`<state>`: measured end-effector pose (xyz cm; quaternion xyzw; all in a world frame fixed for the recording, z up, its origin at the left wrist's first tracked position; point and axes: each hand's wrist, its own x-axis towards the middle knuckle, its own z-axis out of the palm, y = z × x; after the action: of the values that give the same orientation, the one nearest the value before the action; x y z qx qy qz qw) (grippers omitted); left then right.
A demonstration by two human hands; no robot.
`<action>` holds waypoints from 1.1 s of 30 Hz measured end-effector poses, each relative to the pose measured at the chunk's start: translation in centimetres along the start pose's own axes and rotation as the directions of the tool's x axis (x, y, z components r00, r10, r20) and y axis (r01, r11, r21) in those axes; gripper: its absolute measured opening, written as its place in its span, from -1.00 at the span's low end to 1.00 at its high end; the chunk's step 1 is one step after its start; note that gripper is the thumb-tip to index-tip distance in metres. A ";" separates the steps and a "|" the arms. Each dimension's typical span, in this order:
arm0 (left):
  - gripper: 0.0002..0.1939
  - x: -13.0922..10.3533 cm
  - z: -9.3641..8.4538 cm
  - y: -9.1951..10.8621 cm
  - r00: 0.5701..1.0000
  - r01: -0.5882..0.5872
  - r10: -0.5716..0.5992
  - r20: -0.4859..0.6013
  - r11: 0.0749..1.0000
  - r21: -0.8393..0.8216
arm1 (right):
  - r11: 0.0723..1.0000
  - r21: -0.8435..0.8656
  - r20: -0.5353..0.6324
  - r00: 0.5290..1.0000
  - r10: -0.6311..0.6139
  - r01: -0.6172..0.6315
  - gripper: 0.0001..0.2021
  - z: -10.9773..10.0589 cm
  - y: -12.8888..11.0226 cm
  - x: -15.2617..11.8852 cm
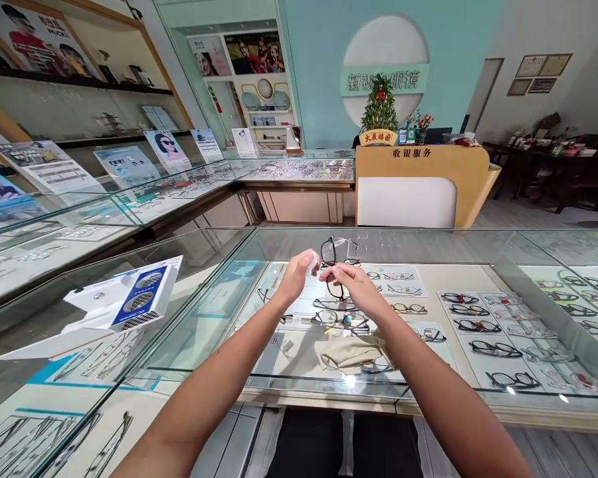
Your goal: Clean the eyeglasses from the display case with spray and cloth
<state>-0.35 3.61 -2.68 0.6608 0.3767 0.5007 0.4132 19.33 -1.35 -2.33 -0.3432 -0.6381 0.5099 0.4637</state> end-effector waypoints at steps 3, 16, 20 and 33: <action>-0.41 -0.1 0.0 0.0 1.000 -0.006 0.006 0.016 0.999 0.033 | 1.000 -0.004 0.017 1.000 -0.008 0.008 -0.53 0.2 -0.1 0.0; -0.44 -0.4 0.3 0.1 0.997 -0.025 0.019 0.068 0.996 0.085 | 0.960 0.280 -0.071 0.997 0.014 0.006 -0.60 -0.1 0.6 0.5; -0.46 -0.8 0.7 -0.3 0.991 -0.058 0.028 0.130 0.971 0.231 | 0.924 0.383 -0.155 0.986 0.054 0.010 -0.62 -0.1 0.4 0.7; -0.68 1.6 -2.2 -1.5 0.985 0.106 -0.057 -0.160 0.941 0.321 | 0.894 0.448 -0.143 0.987 0.075 -0.003 -0.65 -0.4 0.3 0.7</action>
<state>-2.30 6.01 -3.15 0.6649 0.5115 0.4614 0.2887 19.48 -0.47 -2.37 -0.2793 -0.4586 0.6235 0.5683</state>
